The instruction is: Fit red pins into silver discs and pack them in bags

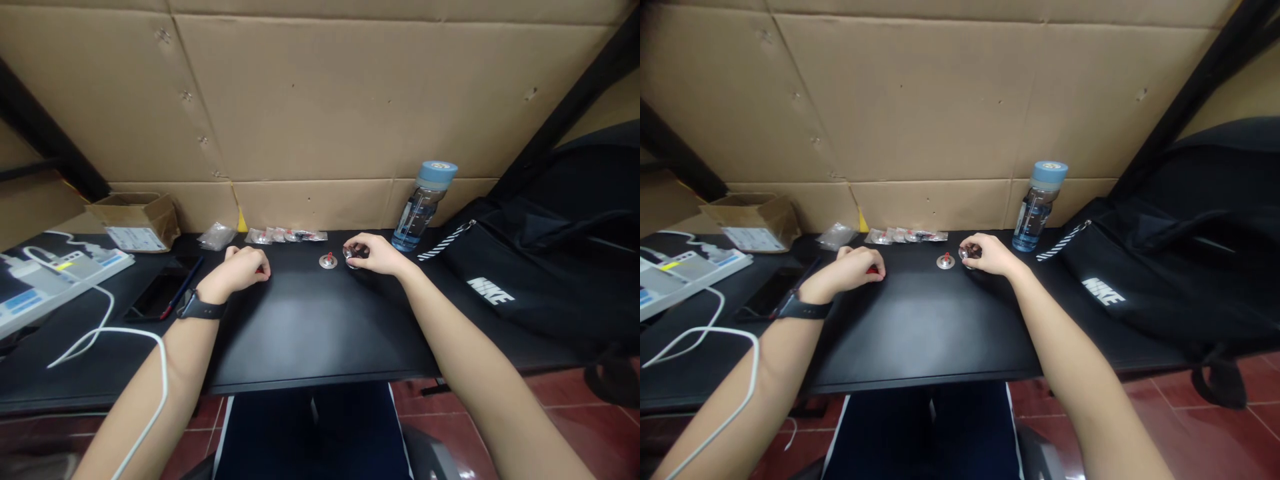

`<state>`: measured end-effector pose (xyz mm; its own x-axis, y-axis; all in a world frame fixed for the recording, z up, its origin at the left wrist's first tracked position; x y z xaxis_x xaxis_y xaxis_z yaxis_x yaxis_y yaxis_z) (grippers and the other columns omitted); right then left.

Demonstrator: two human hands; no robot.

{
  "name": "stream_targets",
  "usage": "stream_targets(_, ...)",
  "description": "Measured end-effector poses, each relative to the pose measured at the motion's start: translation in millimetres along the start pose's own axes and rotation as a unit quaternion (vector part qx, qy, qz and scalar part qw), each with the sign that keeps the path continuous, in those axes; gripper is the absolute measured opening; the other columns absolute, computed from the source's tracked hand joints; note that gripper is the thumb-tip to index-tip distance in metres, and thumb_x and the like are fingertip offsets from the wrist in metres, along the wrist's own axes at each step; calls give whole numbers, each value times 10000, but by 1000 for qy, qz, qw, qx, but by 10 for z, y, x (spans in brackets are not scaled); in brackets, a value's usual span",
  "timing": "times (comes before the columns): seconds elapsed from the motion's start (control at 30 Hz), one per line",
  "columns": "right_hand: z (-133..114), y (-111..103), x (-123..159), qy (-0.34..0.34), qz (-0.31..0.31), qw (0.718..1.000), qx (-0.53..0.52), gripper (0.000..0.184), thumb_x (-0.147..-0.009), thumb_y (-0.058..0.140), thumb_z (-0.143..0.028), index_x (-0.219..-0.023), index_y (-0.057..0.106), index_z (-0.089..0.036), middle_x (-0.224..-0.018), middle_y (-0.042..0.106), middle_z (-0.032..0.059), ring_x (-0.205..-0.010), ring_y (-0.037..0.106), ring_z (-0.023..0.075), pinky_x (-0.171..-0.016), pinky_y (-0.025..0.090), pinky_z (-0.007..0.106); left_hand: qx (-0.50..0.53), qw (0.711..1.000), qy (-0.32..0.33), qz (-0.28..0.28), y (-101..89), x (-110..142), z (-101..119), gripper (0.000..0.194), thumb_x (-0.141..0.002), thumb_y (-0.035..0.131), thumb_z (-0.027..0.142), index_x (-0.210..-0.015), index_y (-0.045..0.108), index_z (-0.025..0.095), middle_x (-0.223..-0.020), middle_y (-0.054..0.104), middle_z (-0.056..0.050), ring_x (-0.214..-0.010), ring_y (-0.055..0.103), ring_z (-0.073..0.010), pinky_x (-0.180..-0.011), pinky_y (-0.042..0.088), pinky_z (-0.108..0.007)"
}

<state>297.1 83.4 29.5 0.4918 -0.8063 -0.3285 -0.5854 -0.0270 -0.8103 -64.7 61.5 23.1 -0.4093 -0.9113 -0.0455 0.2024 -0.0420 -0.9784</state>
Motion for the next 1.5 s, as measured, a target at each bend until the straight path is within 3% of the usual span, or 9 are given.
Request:
stream_targets(0.13, -186, 103, -13, 0, 36, 992, -118, 410, -787, 831, -307, -1174, 739, -208, -1148, 752, 86, -948, 722, 221, -806, 583, 338, 40, 997, 49, 43, -57, 26, 207, 126, -905, 622, 298, -833, 706, 237, -920, 778, -41, -974, 687, -268, -964, 369, -427)
stream_targets(0.23, -373, 273, -17, 15, 23, 955, -295, 510, -778, 859, -346, -1238, 676, -223, -1250, 709, 101, -970, 753, 219, -822, 618, 349, 162, 979, 101, 74, -103, 41, 463, 166, -1007, 540, 343, -979, 660, 232, -908, 774, -25, -871, 705, -211, -909, 454, -362)
stream_targets(0.37, -591, 464, 1, 20, 0, 902, -431, 600, -766, 889, -305, -1300, 619, -268, -1333, 637, 85, -1039, 764, 212, -954, 630, 402, 321, 930, 118, 133, -64, 10, 719, 220, -989, 630, 417, -984, 692, 205, -933, 781, -48, -874, 720, -207, -848, 524, -324)
stream_targets(0.53, -680, 563, 28, 25, -12, 870, -493, 641, -741, 922, -282, -1300, 608, -293, -1318, 621, 61, -1054, 746, 200, -990, 629, 415, 395, 899, 117, 152, 56, -33, 830, 251, -964, 686, 432, -989, 773, 197, -1017, 807, -65, -966, 743, -233, -954, 558, -369)
stream_targets(0.67, -678, 595, 25, 18, -15, 854, -520, 662, -726, 935, -265, -1300, 609, -307, -1286, 624, 41, -1000, 736, 172, -990, 622, 395, 387, 900, 109, 170, 73, -8, 877, 227, -950, 714, 414, -988, 819, 217, -1075, 822, -68, -1035, 754, -260, -1050, 537, -419)
stream_targets(0.83, -708, 596, 24, 22, -14, 841, -541, 679, -707, 947, -292, -1292, 603, -309, -1263, 641, 36, -994, 728, 180, -983, 623, 400, 364, 898, 97, 229, 79, 22, 907, 187, -926, 749, 389, -997, 817, 230, -1064, 820, -57, -1032, 748, -258, -1017, 556, -413)
stream_targets(1.03, -773, 591, 34, 17, -19, 834, -551, 682, -705, 957, -310, -1285, 600, -310, -1259, 642, 36, -997, 720, 181, -980, 626, 396, 262, 922, 97, 269, 73, 33, 952, 152, -959, 715, 364, -969, 825, 259, -1081, 781, -69, -1097, 697, -266, -1025, 528, -434)
stream_targets(1.5, -764, 612, 45, 22, -2, 839, -544, 643, -725, 948, -303, -1272, 612, -304, -1243, 656, 36, -1025, 737, 199, -1008, 628, 427, 193, 947, 97, 236, 60, 42, 1037, 166, -1006, 649, 335, -950, 781, 253, -1101, 768, -72, -1175, 636, -279, -1035, 469, -459)
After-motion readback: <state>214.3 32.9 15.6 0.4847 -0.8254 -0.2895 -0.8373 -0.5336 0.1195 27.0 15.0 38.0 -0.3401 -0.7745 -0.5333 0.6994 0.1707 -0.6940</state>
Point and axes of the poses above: each hand's wrist, its own x-axis away from the middle knuckle, its own y-axis out of the palm, z = x × y, the point moved 3 cm from there along -x, towards the middle knuckle
